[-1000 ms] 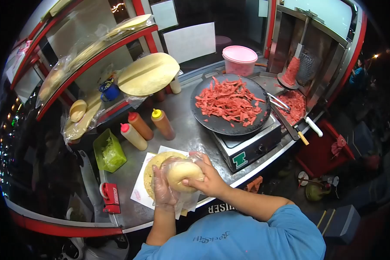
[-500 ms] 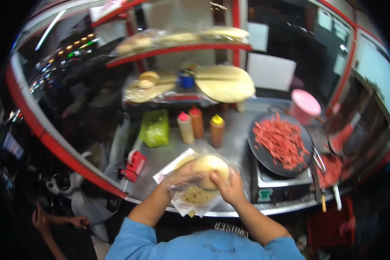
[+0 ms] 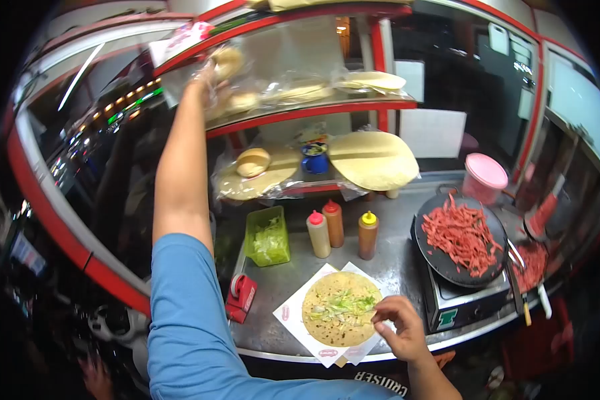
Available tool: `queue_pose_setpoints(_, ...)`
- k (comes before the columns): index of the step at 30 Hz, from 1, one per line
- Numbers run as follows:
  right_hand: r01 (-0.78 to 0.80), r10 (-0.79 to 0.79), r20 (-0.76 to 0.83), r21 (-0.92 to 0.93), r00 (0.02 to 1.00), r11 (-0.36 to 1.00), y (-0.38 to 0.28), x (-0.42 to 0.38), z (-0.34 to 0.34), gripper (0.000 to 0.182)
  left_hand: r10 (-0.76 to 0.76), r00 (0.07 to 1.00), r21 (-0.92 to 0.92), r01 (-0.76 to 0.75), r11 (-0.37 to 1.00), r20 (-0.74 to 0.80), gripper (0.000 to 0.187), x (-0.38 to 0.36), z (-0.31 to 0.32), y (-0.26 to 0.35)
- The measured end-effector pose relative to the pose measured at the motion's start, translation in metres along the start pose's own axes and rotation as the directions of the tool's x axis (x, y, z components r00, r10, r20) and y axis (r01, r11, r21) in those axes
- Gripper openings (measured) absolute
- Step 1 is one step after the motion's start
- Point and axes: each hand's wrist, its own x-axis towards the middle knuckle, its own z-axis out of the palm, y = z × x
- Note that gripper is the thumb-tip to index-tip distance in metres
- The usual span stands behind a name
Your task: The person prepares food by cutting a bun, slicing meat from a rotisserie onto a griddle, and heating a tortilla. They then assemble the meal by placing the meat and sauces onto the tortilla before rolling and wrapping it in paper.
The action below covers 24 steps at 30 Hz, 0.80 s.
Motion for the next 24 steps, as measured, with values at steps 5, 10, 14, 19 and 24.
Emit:
queue_pose_setpoints(5, -0.179, 0.206, 0.103, -0.228, 0.973, 0.957, 0.005, -0.06, -0.019, 0.021, 0.407, 0.89, 0.941, 0.067, 0.331, -0.207, 0.064, 0.07, -0.022, -0.049)
queue_pose_setpoints(10, -0.216, 0.083, -0.258, -0.547, 0.963, 0.809, -0.03, -0.097, -0.132, 0.014, 0.53, 0.768, 0.927, -0.359, -0.11, 0.36, 0.07, 0.06, -0.041, -0.095)
queue_pose_setpoints(14, -0.423, -0.087, -0.706, -0.513, 0.703, 0.747, -0.017, -0.077, -0.294, 0.02, 0.188, 0.974, 0.813, -0.212, 0.543, 0.128, 0.078, 0.141, -0.077, -0.125)
queue_pose_setpoints(19, -0.557, -0.1, -0.57, -0.82, 0.815, 0.134, 0.039, -0.05, -0.465, 0.028, 0.701, 0.524, 0.875, -0.286, -0.391, 0.484, 0.041, -0.035, -0.05, -0.097)
queue_pose_setpoints(24, -0.456, 0.329, -0.517, -0.854, 0.79, -0.248, 0.064, -0.021, -0.505, 0.031, 0.661, 0.742, -0.126, -0.649, 0.75, 0.111, 0.042, -0.382, 0.12, -0.064)
